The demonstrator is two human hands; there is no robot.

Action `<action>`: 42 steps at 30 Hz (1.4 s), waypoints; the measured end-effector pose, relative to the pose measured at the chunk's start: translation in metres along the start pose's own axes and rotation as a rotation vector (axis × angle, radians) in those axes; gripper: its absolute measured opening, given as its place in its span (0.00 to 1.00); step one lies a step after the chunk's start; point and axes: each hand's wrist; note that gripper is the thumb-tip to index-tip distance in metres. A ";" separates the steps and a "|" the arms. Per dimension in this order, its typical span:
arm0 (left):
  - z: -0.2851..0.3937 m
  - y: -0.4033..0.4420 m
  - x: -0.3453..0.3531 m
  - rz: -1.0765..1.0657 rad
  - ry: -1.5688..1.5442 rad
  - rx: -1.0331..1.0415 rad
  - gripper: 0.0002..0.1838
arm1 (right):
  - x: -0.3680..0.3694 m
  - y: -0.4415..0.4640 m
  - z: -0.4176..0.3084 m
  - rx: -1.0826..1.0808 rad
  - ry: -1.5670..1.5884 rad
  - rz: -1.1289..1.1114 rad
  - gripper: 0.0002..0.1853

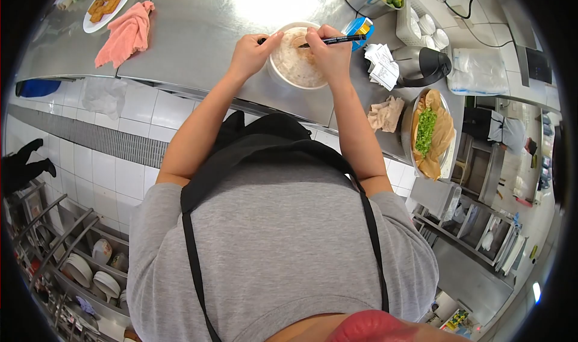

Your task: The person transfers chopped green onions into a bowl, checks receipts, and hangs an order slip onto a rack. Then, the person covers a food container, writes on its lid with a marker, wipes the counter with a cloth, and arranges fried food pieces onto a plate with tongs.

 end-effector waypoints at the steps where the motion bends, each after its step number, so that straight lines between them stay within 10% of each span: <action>1: 0.000 0.000 0.000 -0.002 -0.010 -0.001 0.18 | 0.000 0.000 -0.002 0.002 -0.005 0.004 0.14; 42: -0.004 0.002 0.000 0.023 -0.013 0.008 0.21 | -0.012 -0.005 -0.001 0.075 0.008 0.051 0.14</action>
Point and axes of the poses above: each hand's wrist, its own y-axis towards the middle knuckle, its own x-axis out of the palm, z = x × y, and after that the axes turned 14 degrees about -x, right-handed
